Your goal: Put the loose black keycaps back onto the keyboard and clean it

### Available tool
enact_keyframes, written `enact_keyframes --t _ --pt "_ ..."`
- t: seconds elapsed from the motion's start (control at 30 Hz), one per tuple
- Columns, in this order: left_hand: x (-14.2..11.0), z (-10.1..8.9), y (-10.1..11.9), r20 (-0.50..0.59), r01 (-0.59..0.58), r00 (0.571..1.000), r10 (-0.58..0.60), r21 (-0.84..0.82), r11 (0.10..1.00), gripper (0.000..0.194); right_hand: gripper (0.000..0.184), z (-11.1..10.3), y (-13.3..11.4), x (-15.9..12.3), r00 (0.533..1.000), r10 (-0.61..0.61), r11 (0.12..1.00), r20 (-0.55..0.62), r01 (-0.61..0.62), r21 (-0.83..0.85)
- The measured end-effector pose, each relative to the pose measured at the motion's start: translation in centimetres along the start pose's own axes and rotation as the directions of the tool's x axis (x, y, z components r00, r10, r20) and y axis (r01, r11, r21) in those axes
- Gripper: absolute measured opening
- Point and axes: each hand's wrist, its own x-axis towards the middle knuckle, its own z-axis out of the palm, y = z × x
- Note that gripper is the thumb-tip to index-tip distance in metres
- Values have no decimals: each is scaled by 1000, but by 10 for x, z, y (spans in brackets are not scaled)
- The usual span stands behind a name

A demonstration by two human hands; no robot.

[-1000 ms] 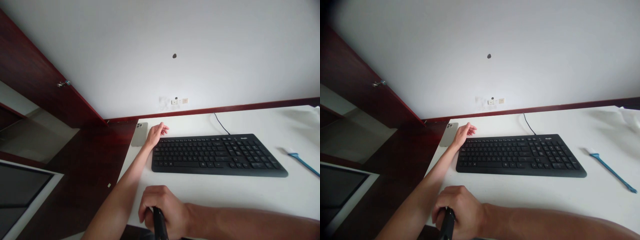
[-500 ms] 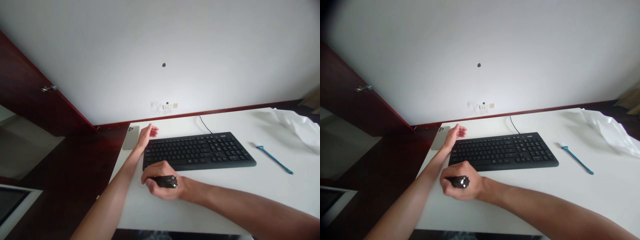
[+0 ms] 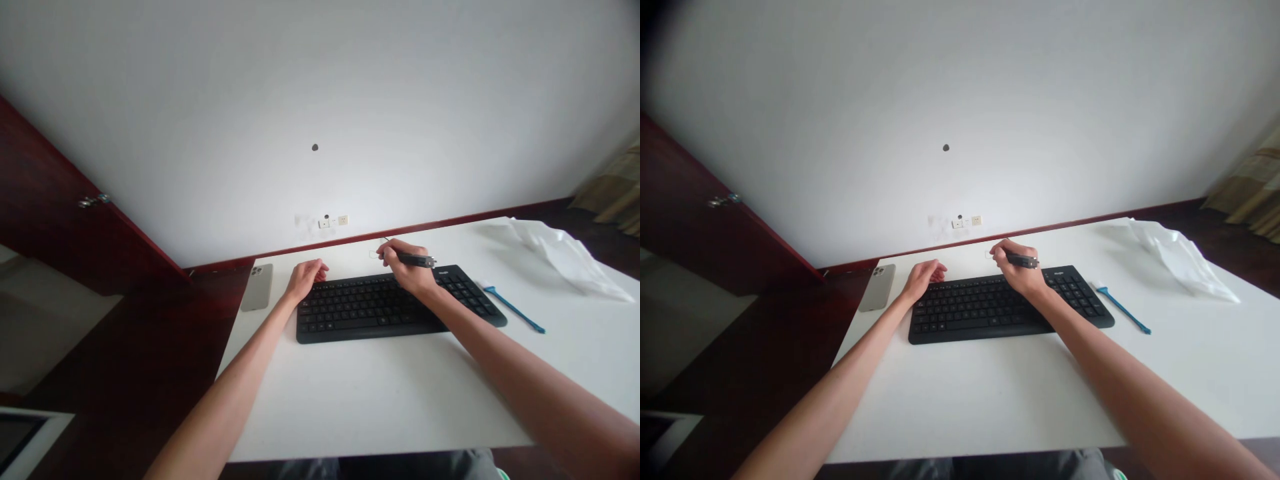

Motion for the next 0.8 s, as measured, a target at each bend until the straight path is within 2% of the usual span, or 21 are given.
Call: enact_keyframes --t 0.17,0.23,0.27,0.37,0.5,0.6,0.7,0.73,0.8 --pt "5 27 4 -34 -34 999 32 -49 998 59 29 8 -8 -5 997 -17 1000 69 16 16" --pt "6 39 5 44 -65 997 66 -19 998 57 29 9 -9 -7 996 -24 999 89 20 39" --pt "6 43 5 45 -78 996 78 1 997 57 29 10 -10 -8 995 -20 999 93 16 50" --pt "6 46 5 -36 -120 992 123 81 990 56 31 12 -8 -10 995 9 997 98 -16 70" --pt "-9 34 5 -43 -132 989 143 183 974 51 27 14 -6 -11 994 30 997 105 -37 65" --pt "-24 16 4 -49 -126 989 140 213 969 39 22 15 -5 -11 994 0 998 112 -8 67" --pt "-31 -6 2 -118 -85 987 111 204 975 36 26 16 -5 -13 992 -20 996 125 9 92" --pt "-30 -13 2 -104 -60 991 81 191 980 37 28 17 -5 -14 991 -12 994 131 -2 109" --pt "-26 -24 1 14 -43 999 41 200 979 37 32 22 -6 -13 990 45 979 134 -71 193"
